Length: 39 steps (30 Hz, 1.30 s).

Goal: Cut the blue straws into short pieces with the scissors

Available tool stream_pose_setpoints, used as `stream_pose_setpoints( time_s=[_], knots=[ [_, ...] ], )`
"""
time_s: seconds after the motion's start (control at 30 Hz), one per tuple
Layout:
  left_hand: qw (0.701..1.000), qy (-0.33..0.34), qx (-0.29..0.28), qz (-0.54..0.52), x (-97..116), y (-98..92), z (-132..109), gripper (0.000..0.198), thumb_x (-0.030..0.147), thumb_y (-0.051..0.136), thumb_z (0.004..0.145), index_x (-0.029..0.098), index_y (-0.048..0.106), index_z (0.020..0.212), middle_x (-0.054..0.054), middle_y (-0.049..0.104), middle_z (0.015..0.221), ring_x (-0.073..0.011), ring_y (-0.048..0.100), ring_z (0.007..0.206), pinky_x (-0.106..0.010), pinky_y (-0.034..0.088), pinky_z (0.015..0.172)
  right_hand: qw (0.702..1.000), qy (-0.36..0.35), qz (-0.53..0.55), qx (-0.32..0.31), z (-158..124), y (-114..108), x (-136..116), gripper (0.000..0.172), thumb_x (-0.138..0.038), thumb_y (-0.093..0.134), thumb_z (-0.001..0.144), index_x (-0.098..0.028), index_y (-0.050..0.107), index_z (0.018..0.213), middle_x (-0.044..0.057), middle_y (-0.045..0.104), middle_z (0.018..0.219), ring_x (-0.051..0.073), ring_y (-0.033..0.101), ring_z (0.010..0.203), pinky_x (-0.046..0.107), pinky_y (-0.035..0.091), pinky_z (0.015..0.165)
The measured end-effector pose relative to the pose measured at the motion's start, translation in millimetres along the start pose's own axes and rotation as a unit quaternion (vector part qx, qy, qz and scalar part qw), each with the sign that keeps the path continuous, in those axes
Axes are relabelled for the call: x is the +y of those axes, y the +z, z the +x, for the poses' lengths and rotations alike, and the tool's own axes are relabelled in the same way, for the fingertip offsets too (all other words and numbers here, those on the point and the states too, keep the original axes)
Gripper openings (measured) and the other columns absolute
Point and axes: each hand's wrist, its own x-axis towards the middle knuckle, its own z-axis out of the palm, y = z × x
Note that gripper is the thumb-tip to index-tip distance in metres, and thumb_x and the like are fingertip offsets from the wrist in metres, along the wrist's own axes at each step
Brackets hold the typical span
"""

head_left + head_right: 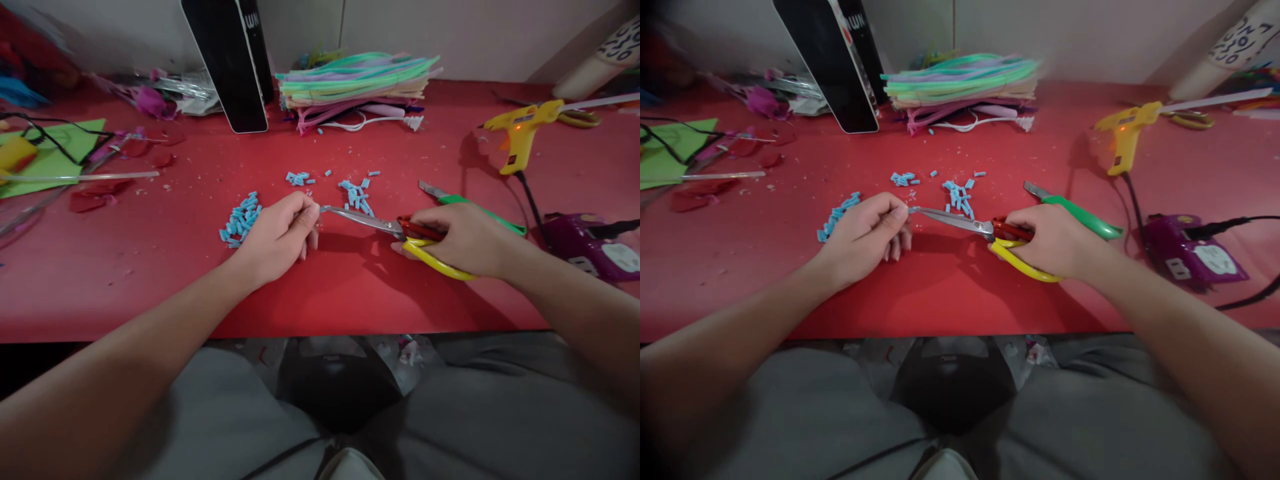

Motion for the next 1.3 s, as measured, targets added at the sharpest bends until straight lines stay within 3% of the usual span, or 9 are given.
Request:
stream_pose_setpoints(
  time_s=[0.3, 0.63, 0.87, 1.3],
  knots=[
    [1.000, 0.003, -0.001, 0.000, 0.2, -0.2, 0.3, 0.023, 0.031, 0.042, 0.102, 0.020, 0.049, 0.084, 0.001, 0.063, 0.065, -0.0075, 0.056, 0.046, -0.019, 0.044, 0.046, 1.000, 0.010, -0.005, 0.001, 1.0, 3.0, 4.9, 0.053, -0.067, 0.061, 0.078, -0.022, 0.039, 0.060, -0.004, 0.030, 0.057, 0.013, 0.024, 0.055, 0.030, 0.025, 0.050],
    [1.000, 0.004, 0.001, -0.008, -0.9, 0.8, 0.7, 0.024, 0.030, 0.040, 0.103, 0.019, 0.049, 0.084, 0.002, 0.062, 0.063, -0.0071, 0.055, 0.045, -0.018, 0.043, 0.045, 1.000, -0.012, -0.003, -0.002, 0.5, 1.8, 6.7, 0.055, -0.071, 0.063, 0.076, -0.023, 0.040, 0.062, -0.003, 0.035, 0.057, 0.014, 0.028, 0.056, 0.032, 0.024, 0.052],
    [1.000, 0.007, -0.007, -0.001, -1.2, -0.3, 0.4, 0.025, 0.033, 0.041, 0.103, 0.019, 0.049, 0.084, 0.002, 0.062, 0.064, -0.0074, 0.056, 0.046, -0.019, 0.044, 0.046, 1.000, -0.023, -0.006, -0.003, 0.7, 2.5, 8.3, 0.048, -0.063, 0.063, 0.079, -0.023, 0.042, 0.062, -0.004, 0.032, 0.058, 0.013, 0.027, 0.057, 0.029, 0.023, 0.052],
    [1.000, 0.018, -0.001, 0.016, -1.2, 0.4, 0.9, 0.024, 0.032, 0.041, 0.103, 0.019, 0.050, 0.085, 0.002, 0.063, 0.066, -0.0069, 0.056, 0.046, -0.020, 0.043, 0.046, 1.000, 0.009, 0.003, -0.008, 1.7, 2.3, 5.3, 0.047, -0.061, 0.065, 0.078, -0.022, 0.045, 0.061, -0.003, 0.034, 0.057, 0.013, 0.028, 0.054, 0.030, 0.024, 0.050]
  ],
)
